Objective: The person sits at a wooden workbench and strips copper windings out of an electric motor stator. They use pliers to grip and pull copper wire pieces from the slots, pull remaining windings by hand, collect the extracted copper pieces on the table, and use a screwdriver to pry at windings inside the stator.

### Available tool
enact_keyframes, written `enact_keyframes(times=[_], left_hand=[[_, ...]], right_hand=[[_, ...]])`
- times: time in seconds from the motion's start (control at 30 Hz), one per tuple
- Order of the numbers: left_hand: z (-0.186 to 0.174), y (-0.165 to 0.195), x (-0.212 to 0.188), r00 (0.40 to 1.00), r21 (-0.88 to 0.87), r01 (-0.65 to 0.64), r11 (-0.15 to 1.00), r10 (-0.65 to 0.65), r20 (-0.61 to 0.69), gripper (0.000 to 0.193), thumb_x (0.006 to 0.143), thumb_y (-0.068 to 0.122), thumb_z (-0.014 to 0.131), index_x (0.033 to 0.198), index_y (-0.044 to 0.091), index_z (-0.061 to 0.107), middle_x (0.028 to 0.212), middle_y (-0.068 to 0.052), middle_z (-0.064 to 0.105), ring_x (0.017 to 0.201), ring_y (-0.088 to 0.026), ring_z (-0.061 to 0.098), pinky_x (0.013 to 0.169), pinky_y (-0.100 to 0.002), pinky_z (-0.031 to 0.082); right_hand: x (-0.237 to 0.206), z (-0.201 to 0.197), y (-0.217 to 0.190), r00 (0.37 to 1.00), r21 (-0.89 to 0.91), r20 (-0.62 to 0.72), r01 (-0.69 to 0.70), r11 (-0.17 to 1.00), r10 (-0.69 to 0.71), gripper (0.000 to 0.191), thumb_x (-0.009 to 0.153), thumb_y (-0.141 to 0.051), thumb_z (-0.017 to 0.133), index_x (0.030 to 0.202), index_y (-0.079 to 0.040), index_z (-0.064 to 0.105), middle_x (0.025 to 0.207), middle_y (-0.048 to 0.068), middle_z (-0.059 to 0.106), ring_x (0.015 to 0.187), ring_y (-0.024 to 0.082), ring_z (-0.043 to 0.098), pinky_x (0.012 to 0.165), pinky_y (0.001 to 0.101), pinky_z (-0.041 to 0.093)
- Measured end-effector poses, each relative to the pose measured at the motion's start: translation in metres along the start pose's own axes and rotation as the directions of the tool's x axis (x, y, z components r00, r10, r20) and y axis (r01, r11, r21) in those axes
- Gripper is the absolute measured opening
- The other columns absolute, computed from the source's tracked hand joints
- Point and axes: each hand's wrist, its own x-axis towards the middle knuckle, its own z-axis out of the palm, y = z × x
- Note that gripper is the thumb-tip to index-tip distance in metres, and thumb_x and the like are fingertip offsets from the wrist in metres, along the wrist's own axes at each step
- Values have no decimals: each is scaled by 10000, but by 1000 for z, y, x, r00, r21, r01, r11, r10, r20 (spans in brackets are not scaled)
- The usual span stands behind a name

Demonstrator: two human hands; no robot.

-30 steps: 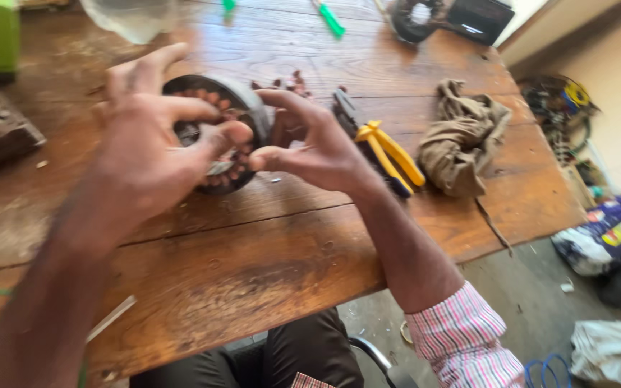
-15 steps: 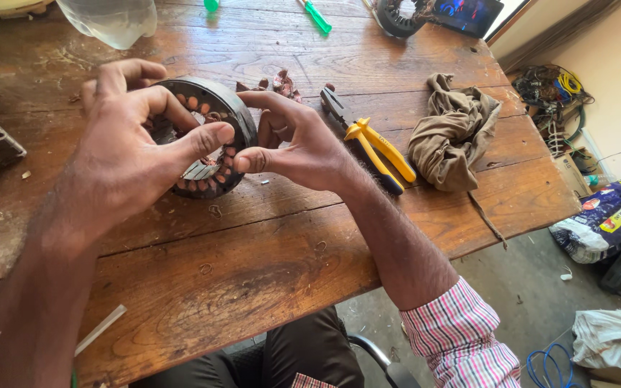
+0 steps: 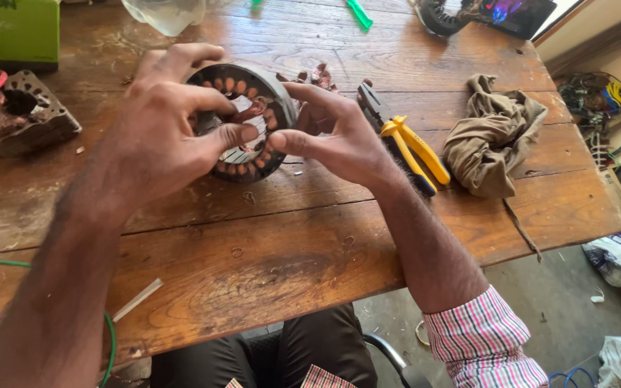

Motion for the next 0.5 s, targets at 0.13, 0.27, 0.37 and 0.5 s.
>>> enact_keyframes(times=[0.13, 0.27, 0.37, 0.5], left_hand=[[2, 3, 1, 998, -190, 4, 982, -16, -60, 234, 889, 254, 785, 1078, 117, 783, 1454, -154, 559, 1252, -330, 586, 783, -436, 609], [4, 2, -1, 978, -1, -129, 992, 127, -167, 214, 960, 225, 764, 1114, 82, 803, 1389, -160, 639, 1242, -344, 621, 952, -492, 565], [8, -1, -2, 969, 65, -122, 990, 133, -207, 196, 1030, 241, 745, 1116, 79, 815, 1355, -141, 682, 1223, -328, 645, 1011, -505, 548], [18, -1, -1, 968, 114, -65, 991, 90, -235, 261, 1070, 304, 719, 1076, 59, 807, 1331, -161, 681, 1195, -340, 638, 962, -499, 545]], right_hand=[[1, 3, -2, 999, 12, -29, -12, 1000, 12, 779, 926, -409, 792, 1521, 20, 529, 929, 52, 724, 809, 60, 648, 673, 240, 542], [1, 3, 0, 1000, 49, -28, 7, 999, -6, 767, 948, -389, 772, 1518, 35, 483, 1023, 62, 744, 889, 72, 685, 717, 253, 587], [2, 3, 4, 999, 109, -13, 38, 993, -36, 730, 983, -375, 752, 1513, 37, 467, 1135, 73, 748, 1006, 94, 724, 820, 277, 625], [3, 3, 8, 999, 147, -42, 10, 989, -4, 659, 1004, -351, 738, 1483, 34, 503, 1055, 93, 740, 985, 105, 714, 843, 281, 599]])
